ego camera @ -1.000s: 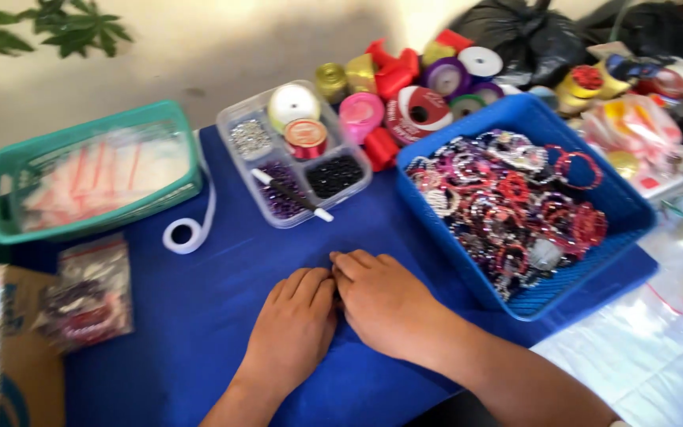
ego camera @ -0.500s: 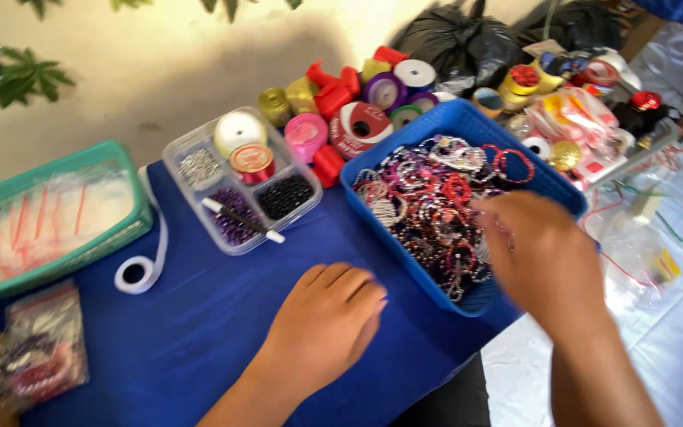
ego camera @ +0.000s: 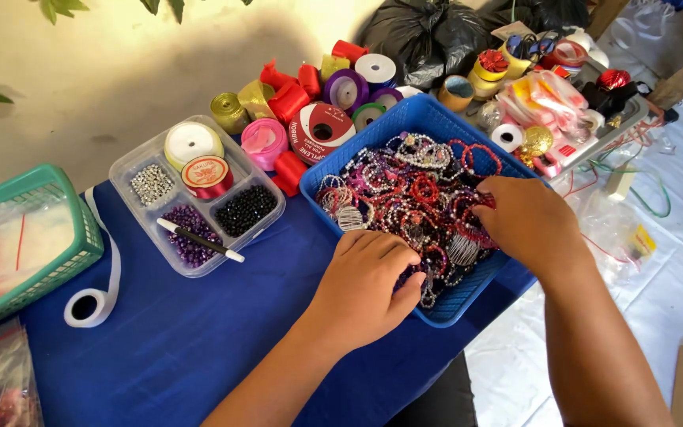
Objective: The person places bracelets one by one into small plastic bags, sealing each bag by hand.
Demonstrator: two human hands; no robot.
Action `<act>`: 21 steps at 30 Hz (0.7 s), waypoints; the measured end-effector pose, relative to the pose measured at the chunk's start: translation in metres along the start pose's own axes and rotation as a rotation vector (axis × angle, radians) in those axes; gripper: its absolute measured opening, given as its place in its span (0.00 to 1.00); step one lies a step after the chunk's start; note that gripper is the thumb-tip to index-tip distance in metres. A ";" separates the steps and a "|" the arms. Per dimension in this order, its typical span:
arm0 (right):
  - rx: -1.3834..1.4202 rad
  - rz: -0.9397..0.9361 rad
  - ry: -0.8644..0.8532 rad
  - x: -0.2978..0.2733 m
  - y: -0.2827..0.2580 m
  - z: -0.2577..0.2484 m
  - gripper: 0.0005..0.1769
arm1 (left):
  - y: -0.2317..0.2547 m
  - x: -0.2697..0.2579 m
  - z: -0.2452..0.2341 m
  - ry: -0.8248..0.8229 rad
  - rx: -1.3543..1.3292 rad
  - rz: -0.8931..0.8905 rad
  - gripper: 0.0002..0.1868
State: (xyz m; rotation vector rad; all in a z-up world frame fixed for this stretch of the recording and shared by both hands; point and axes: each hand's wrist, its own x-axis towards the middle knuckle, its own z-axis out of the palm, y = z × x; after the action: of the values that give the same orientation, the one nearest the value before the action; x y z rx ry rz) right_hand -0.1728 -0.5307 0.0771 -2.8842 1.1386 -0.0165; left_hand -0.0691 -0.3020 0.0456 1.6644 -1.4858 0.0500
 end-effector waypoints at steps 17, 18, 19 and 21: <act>0.830 -0.274 0.085 -0.010 -0.013 -0.030 0.14 | -0.013 -0.009 -0.012 0.068 -0.100 -0.003 0.11; 0.742 -0.252 0.106 -0.010 -0.015 -0.031 0.12 | -0.014 -0.009 -0.014 0.093 -0.078 -0.020 0.10; 0.742 -0.255 0.106 -0.008 -0.014 -0.030 0.12 | -0.017 -0.010 -0.015 0.095 -0.076 -0.020 0.10; 0.627 -0.245 0.196 -0.005 -0.013 -0.026 0.08 | -0.023 -0.011 -0.018 0.146 -0.026 -0.058 0.10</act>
State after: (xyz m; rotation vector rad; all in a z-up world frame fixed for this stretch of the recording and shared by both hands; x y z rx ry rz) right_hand -0.1683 -0.5191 0.1034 -2.4552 0.6297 -0.5650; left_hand -0.0449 -0.2850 0.0378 1.6460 -1.3231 0.1179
